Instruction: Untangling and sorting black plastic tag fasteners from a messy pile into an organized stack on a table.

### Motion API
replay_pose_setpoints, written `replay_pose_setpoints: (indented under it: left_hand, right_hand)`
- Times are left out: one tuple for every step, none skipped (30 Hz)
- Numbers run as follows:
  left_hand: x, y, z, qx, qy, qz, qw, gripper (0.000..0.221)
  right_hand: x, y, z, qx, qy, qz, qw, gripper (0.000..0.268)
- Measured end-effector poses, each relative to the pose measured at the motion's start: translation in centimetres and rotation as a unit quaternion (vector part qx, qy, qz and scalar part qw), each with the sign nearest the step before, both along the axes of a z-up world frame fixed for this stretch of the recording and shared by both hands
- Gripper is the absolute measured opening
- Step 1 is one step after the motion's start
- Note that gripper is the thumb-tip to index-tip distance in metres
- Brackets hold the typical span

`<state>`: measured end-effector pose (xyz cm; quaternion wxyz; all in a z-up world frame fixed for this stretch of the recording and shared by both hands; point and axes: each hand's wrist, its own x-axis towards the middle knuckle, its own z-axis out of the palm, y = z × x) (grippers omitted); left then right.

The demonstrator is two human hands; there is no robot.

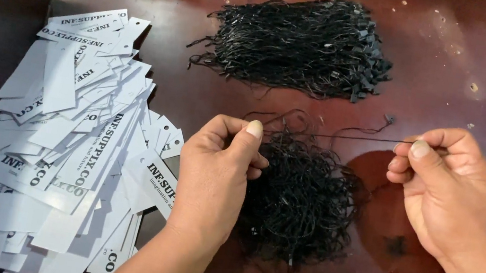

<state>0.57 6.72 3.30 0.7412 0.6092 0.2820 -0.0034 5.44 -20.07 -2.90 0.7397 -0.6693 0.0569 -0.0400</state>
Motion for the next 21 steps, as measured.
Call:
replay_pose_setpoints:
  left_hand:
    - [0.2,-0.1,0.2,-0.012,0.013,0.009,1.000,0.020]
    - [0.4,-0.1,0.1,-0.013,0.014,0.008,1.000,0.020]
    - [0.6,-0.1,0.0,-0.019,0.020,0.004,1.000,0.018]
    - [0.7,-0.1,-0.1,-0.025,0.026,0.001,0.999,0.021]
    - [0.9,0.0,0.0,-0.027,0.024,0.003,0.999,0.021]
    - [1.0,0.1,0.1,-0.033,0.030,-0.004,0.999,0.021]
    - [0.8,0.2,-0.1,-0.039,0.042,-0.011,0.998,0.021]
    - [1.0,0.2,-0.1,-0.042,0.045,-0.010,0.998,0.021]
    - [1.0,0.3,-0.2,-0.053,0.032,0.002,0.998,0.018]
    - [1.0,0.3,-0.4,-0.065,0.019,0.015,0.998,0.018]
    - [1.0,0.4,-0.2,-0.067,0.023,0.016,0.997,0.018]
    - [1.0,0.4,0.1,-0.078,0.022,0.027,0.996,0.015]
    - [1.0,0.4,0.2,-0.089,0.024,0.036,0.995,0.013]
    - [0.9,0.5,0.4,-0.091,0.030,0.036,0.995,0.013]
    - [0.8,0.6,0.6,-0.073,0.030,0.022,0.997,0.013]
    - [0.7,0.7,1.0,-0.055,0.030,0.008,0.998,0.014]
    - [0.7,0.8,1.1,-0.055,0.028,0.009,0.998,0.014]
    - [0.7,0.8,1.5,-0.029,0.048,0.010,0.998,0.014]
    - [0.7,0.9,1.9,-0.003,0.064,0.012,0.998,0.014]
    - [0.8,1.0,1.5,-0.002,0.059,0.013,0.998,0.014]
    - [0.8,1.2,1.1,0.057,0.050,0.000,0.997,0.015]
  right_hand:
    - [-0.1,0.1,0.0,-0.005,0.006,-0.005,1.000,0.010]
    - [0.0,0.2,0.1,-0.006,0.007,-0.007,1.000,0.010]
    - [0.0,0.3,0.2,-0.015,0.007,-0.007,1.000,0.011]
    - [0.0,0.5,0.3,-0.024,0.007,-0.007,1.000,0.011]
    - [-0.1,0.7,0.4,-0.026,0.004,-0.005,1.000,0.011]
    - [-0.1,0.9,0.6,-0.046,0.003,-0.008,0.999,0.010]
    - [-0.5,1.0,0.5,-0.067,0.007,-0.011,0.998,0.009]
    - [-0.4,1.2,0.6,-0.069,0.010,-0.009,0.998,0.009]
    - [-0.5,1.3,0.6,-0.077,-0.007,-0.007,0.997,0.009]
    - [-0.6,1.4,0.5,-0.085,-0.024,-0.005,0.996,0.009]
    - [-0.5,1.2,0.4,-0.087,-0.020,-0.004,0.996,0.009]
    - [-0.4,1.0,0.2,-0.085,-0.026,-0.005,0.996,0.009]
    - [-0.5,0.7,0.0,-0.083,-0.029,-0.009,0.996,0.009]
    - [-0.6,0.8,0.0,-0.086,-0.023,-0.009,0.996,0.009]
    - [-0.6,0.9,0.0,-0.076,-0.024,-0.017,0.997,0.010]
    - [-0.6,1.1,0.2,-0.066,-0.024,-0.025,0.997,0.012]
    - [-0.7,1.2,0.2,-0.066,-0.026,-0.024,0.997,0.012]
    - [-0.7,1.4,0.4,-0.067,-0.023,-0.030,0.997,0.012]
    - [-0.7,1.6,0.6,-0.068,-0.022,-0.035,0.997,0.012]
    - [-0.7,1.5,0.6,-0.067,-0.027,-0.034,0.997,0.012]
    - [-0.7,1.4,0.5,-0.059,-0.031,-0.024,0.998,0.011]
